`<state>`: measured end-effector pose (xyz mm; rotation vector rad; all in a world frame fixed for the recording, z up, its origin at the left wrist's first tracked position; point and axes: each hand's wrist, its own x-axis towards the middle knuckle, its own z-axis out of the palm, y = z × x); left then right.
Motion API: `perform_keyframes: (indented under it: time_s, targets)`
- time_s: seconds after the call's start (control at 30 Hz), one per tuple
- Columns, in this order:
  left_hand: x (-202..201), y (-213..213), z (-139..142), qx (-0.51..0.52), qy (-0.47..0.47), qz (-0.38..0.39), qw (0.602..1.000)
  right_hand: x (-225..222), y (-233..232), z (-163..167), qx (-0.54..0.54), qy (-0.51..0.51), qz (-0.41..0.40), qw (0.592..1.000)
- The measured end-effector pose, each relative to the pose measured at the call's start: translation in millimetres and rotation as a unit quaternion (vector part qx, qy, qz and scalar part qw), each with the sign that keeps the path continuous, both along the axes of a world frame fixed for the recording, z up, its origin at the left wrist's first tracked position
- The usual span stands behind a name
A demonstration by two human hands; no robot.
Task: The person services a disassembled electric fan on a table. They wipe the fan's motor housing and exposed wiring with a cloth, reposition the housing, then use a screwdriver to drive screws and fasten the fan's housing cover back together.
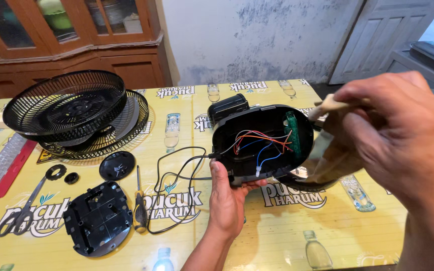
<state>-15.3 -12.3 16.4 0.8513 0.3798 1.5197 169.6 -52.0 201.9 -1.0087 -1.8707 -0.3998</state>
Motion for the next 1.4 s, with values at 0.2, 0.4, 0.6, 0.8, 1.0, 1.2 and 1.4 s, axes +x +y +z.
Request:
perform_keyframes:
  time_s: [0.2,0.4,0.6,0.8,1.0,1.2,1.4]
  targets:
    - [9.2,2.7,2.4,-0.011,-0.017,-0.003,1.000,-39.7,-20.5,-24.3,-0.096,0.167,-0.006,0.981]
    - [10.1,2.8,18.2,-0.032,-0.016,-0.008,0.999,-68.5,33.3,-40.2,0.000,0.011,-0.089,0.996]
    - [13.0,4.4,25.2,0.004,-0.030,-0.061,0.998,-95.0,54.1,-52.1,-0.017,-0.025,-0.036,0.999]
    - [12.8,10.8,24.2,-0.008,-0.043,-0.042,0.998,-103.1,20.8,-55.2,0.025,0.006,0.045,0.999]
    - [12.0,14.3,31.1,-0.072,-0.038,0.067,0.994,-86.9,-23.9,-71.6,-0.023,0.165,0.076,0.983]
    - [11.8,21.7,31.3,-0.093,0.006,0.130,0.987,-60.6,-10.8,-94.5,-0.087,0.159,-0.025,0.983]
    - [15.4,25.5,26.2,-0.106,0.001,0.152,0.983,-59.2,4.8,-113.7,-0.050,0.121,0.012,0.991]
